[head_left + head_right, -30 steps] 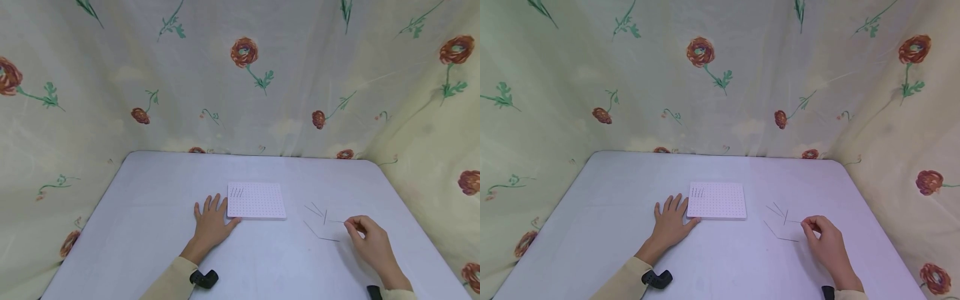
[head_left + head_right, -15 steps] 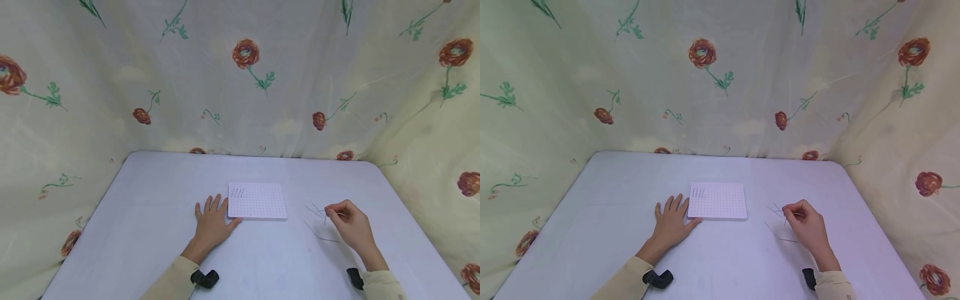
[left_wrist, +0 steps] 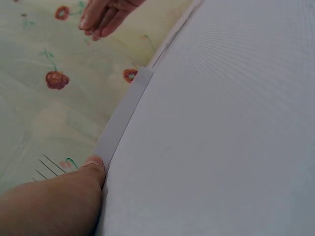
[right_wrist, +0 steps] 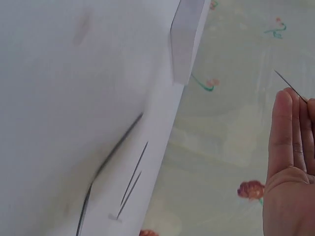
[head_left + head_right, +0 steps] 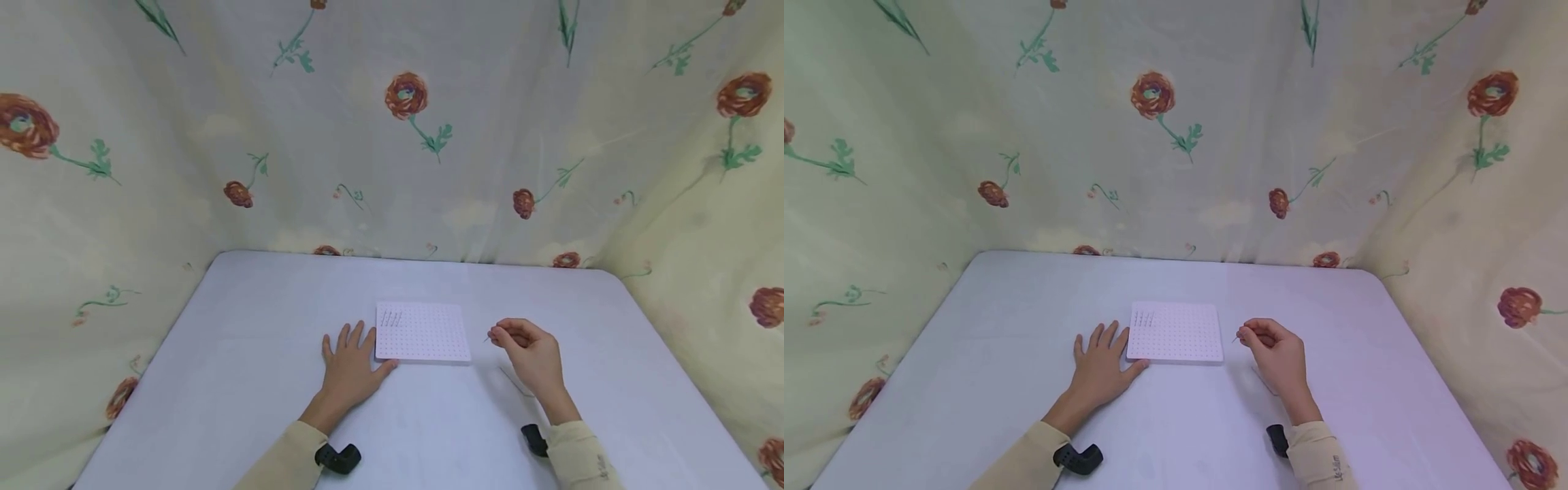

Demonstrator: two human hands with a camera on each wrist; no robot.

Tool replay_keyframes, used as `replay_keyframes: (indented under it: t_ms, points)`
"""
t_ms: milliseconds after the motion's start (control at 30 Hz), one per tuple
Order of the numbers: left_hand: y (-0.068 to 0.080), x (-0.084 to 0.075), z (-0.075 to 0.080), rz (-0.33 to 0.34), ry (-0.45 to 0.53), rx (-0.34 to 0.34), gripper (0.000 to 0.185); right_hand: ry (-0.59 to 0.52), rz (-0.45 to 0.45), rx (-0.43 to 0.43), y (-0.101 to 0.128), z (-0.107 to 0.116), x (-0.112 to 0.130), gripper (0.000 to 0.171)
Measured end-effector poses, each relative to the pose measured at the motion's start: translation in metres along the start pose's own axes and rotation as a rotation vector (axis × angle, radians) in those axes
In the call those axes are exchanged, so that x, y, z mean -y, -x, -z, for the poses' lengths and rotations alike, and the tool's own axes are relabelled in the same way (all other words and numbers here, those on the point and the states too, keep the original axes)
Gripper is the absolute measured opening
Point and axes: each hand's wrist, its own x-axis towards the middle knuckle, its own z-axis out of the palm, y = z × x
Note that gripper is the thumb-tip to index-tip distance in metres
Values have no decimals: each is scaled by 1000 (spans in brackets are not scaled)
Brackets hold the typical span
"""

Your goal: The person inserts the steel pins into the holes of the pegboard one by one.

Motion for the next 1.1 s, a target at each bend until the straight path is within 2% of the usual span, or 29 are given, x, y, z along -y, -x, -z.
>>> replay_keyframes:
  t_ms: [133,333,433,567,733,900,1100]
  points:
    - [0,0,1,2,5,6,81,-38,-22,15,-3,-13,11,20]
    - [-1,-1,4,3,16,4,81,-37,-32,65,-3,-28,42,17]
    - [0,-1,5,5,25,1,81,-28,-23,91,-5,-38,51,16]
    - [0,-1,3,10,9,9,82,-18,-6,138,-11,-53,43,14]
    - [-1,0,1,16,-16,3,83,4,75,192,-17,-76,31,10]
    - [-1,0,2,24,-24,19,83,-9,144,202,-19,-96,33,5]
    - [-1,-1,3,20,-39,27,84,22,175,191,-23,-113,38,4]
